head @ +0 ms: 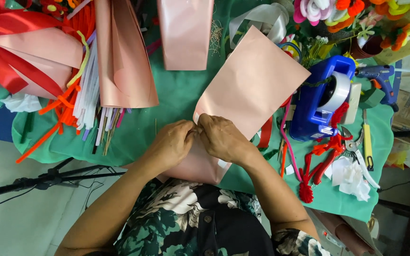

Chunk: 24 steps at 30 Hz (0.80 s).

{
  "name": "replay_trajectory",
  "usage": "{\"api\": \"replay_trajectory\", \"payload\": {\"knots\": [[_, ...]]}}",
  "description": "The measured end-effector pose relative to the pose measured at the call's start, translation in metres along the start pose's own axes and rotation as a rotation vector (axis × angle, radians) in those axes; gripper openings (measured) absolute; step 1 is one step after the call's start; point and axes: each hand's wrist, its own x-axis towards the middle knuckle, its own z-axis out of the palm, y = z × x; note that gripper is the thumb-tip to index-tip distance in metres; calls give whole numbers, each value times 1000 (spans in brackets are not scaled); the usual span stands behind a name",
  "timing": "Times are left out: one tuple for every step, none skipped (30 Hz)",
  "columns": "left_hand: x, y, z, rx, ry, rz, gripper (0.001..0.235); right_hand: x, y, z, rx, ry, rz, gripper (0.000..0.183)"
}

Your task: The person applies small pieces of double-sided tape to a sheet of pink wrapping paper on a green table. They then fold the paper and attach it to a larger, pre-folded pink paper structure, likely preparing a bouquet wrap.

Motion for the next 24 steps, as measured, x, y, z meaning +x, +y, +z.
{"api": "replay_trajectory", "payload": {"knots": [[0, -4, 3, 0, 0, -1, 13, 0, -2, -1, 1, -1, -1, 5], [-1, -7, 5, 31, -32, -28, 16, 0, -4, -1, -18, -3, 0, 6], [-2, -11, 8, 63, -64, -55, 21, 1, -6, -1, -37, -4, 1, 8], [-2, -10, 8, 62, -66, -57, 21, 0, -4, 2, -36, -7, 2, 8], [-2, -10, 8, 79, -81, -60, 24, 0, -2, 4, -70, 0, -8, 8], [-3, -10, 7, 98, -95, -61, 29, 0, -1, 7, -105, 7, -20, 9], [-3, -10, 6, 97, -95, -62, 29, 0, 0, 9, -104, 6, -20, 9], [-3, -10, 6, 94, -99, -60, 31, 0, 1, 11, -93, 29, -35, 8], [-3, -10, 5, 90, -102, -58, 33, 0, 1, 13, -82, 52, -49, 8], [-3, -10, 4, 90, -101, -58, 33, 0, -1, 12, -83, 52, -50, 8], [-3, -9, 4, 83, -99, -61, 33, -1, -3, 10, -33, 57, -54, 7], [-3, -9, 3, 75, -96, -64, 33, -1, -4, 8, 16, 61, -58, 7], [-3, -10, 4, 75, -95, -65, 33, -1, -4, 6, 16, 60, -60, 7], [-3, -11, 4, 56, -79, -48, 28, 0, -4, 4, 61, 40, -40, 9], [-2, -12, 5, 37, -64, -31, 23, 0, -3, 3, 107, 21, -20, 10], [-3, -7, 1, 37, -64, -32, 23, 0, -2, 1, 108, 21, -20, 10], [-3, -2, -2, 29, -60, -28, 21, -1, -1, 0, 170, 7, -8, 12], [-3, 4, -6, 22, -55, -22, 19, -1, 0, -2, 231, -6, 3, 15], [-2, 4, -6, 23, -56, -21, 19, -2, 1, -3, 232, -4, 4, 15], [-2, 4, -6, -1, -50, -18, 18, -4, 3, -3, 311, -9, 23, 12], [-2, 4, -6, -24, -44, -15, 17, -5, 4, -4, 390, -14, 43, 10], [-2, 7, -8, -24, -44, -14, 17, -6, 7, -3, 390, -13, 43, 10], [-1, 10, -10, -39, -36, -15, 16, -6, 10, -3, 439, -11, 38, 9], [-2, 13, -12, -54, -28, -19, 15, -8, 13, -2, 489, -10, 32, 8]]}}
